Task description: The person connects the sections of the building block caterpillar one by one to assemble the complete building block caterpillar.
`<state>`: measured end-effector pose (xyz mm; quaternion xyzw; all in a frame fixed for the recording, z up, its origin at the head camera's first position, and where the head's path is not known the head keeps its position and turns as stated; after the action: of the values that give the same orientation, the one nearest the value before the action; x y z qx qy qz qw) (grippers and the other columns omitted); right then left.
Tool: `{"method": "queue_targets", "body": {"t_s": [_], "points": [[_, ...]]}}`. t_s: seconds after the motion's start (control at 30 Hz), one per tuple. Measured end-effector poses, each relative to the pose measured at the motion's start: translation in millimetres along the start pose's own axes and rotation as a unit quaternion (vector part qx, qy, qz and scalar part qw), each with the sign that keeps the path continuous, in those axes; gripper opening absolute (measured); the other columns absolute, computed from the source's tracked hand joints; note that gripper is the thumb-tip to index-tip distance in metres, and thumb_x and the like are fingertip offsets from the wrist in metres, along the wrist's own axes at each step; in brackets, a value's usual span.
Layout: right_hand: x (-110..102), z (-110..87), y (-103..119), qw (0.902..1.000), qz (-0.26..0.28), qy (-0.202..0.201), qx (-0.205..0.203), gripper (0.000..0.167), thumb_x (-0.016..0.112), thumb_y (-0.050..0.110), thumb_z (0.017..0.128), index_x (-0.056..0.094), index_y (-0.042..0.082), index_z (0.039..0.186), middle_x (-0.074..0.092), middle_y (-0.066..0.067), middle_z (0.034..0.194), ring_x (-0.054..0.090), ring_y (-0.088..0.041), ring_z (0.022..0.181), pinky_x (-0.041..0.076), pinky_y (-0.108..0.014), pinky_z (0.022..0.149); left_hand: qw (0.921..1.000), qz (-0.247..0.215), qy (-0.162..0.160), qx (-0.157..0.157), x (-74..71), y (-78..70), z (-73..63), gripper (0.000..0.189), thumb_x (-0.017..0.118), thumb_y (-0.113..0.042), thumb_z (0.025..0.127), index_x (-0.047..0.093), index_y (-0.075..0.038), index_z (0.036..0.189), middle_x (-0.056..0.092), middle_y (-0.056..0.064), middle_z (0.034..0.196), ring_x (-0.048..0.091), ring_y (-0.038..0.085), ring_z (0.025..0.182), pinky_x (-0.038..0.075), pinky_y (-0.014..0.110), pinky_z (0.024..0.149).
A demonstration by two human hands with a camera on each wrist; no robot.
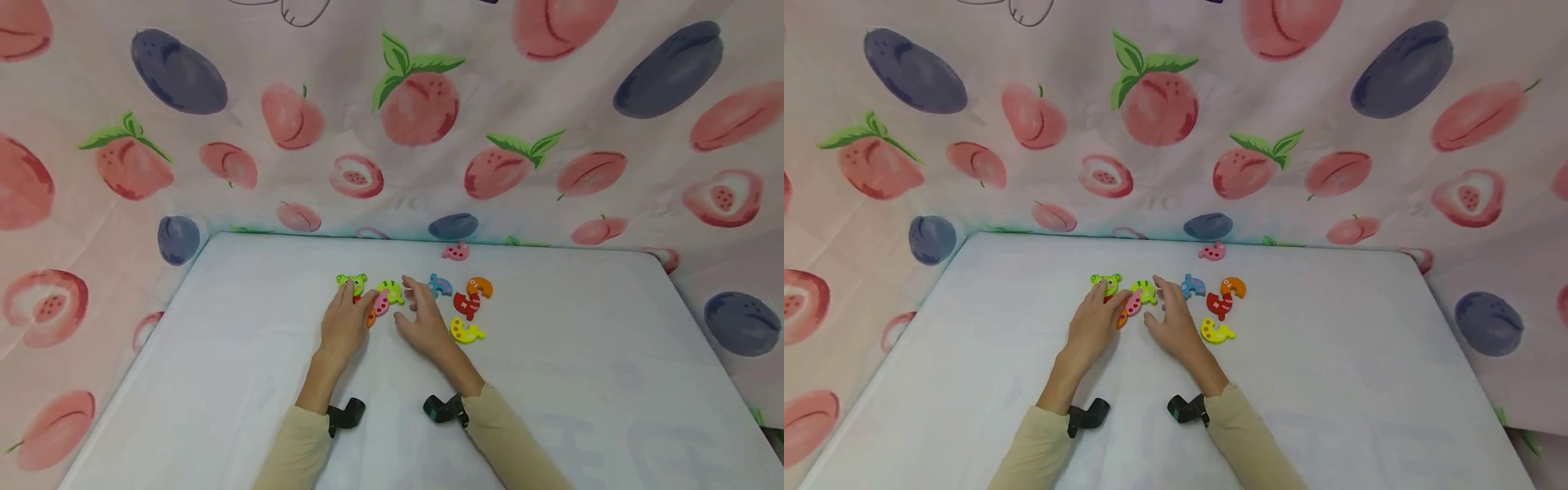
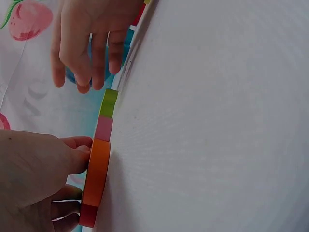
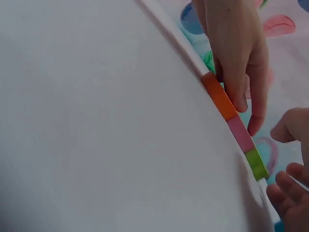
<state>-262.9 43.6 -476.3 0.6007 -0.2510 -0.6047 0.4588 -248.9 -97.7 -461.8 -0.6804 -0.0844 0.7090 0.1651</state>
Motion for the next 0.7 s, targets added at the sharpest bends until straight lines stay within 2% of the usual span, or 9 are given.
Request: {"method": "queue_targets", "body": {"t_s": [0.1, 0.23, 0.47, 0.5, 0.7], "points": [[-7.2, -3.9, 1.6, 0.9988, -0.030, 0.037, -0.011, 0.068, 0.065, 0.016, 0.090, 0.033, 0.015, 0.150, 0.044, -0.008, 0.144, 0.050, -0.024, 0.125, 0.050, -0.043, 0.100, 1.0000, -0.004, -0.001, 0.003, 0.3, -0.7, -0.3, 0.037, 0.053, -0.019, 0.099, 0.057, -0.023, 0.136, 0.036, 0.025, 0.152, 0.031, 0.038, 0.145, 0.032, 0.050, 0.116], [-30.5, -5.9, 1.3, 0.9952, -0.065, 0.070, -0.021, 0.067, 0.065, 0.019, 0.090, 0.034, 0.014, 0.150, 0.046, -0.011, 0.144, 0.049, -0.026, 0.125, 0.048, -0.046, 0.102, 0.9999, -0.008, 0.001, 0.007, 0.6, -1.7, -0.3, 0.038, 0.054, -0.016, 0.098, 0.055, -0.021, 0.136, 0.034, 0.026, 0.152, 0.030, 0.040, 0.145, 0.031, 0.051, 0.116], [-77.5, 4.9, -1.3, 0.9888, -0.115, 0.087, -0.038, 0.069, 0.066, 0.014, 0.090, 0.032, 0.008, 0.150, 0.038, -0.015, 0.149, 0.043, -0.034, 0.132, 0.044, -0.052, 0.106, 0.9999, -0.014, 0.004, 0.007, 1.1, -1.8, 0.2, 0.038, 0.052, -0.017, 0.099, 0.055, -0.021, 0.136, 0.033, 0.026, 0.153, 0.029, 0.040, 0.144, 0.030, 0.051, 0.117], [-82.4, 7.3, -2.3, 0.9878, -0.121, 0.088, -0.040, 0.070, 0.067, 0.013, 0.090, 0.032, 0.008, 0.150, 0.038, -0.015, 0.149, 0.045, -0.036, 0.128, 0.045, -0.052, 0.105, 0.9999, -0.014, 0.004, 0.007, 1.4, -2.1, 0.2, 0.038, 0.052, -0.017, 0.099, 0.055, -0.021, 0.136, 0.033, 0.026, 0.153, 0.029, 0.041, 0.144, 0.030, 0.051, 0.117], [-94.0, 18.9, -9.0, 0.9812, -0.149, 0.108, -0.057, 0.073, 0.068, 0.011, 0.088, 0.032, 0.012, 0.151, 0.035, -0.015, 0.153, 0.040, -0.036, 0.131, 0.042, -0.056, 0.106, 0.9998, -0.017, 0.000, 0.009, 0.9, -2.1, -0.1, 0.037, 0.052, -0.016, 0.099, 0.055, -0.020, 0.136, 0.033, 0.027, 0.152, 0.029, 0.042, 0.144, 0.030, 0.052, 0.117]]}}
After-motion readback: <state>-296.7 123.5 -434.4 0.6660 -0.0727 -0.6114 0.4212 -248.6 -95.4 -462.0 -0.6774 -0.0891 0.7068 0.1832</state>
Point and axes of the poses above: each hand's wrist, its own z-axis towards the middle knuckle, its own x-axis out of the palm, y = z × x, the point moved 10 cm from there along z, towards the middle knuckle
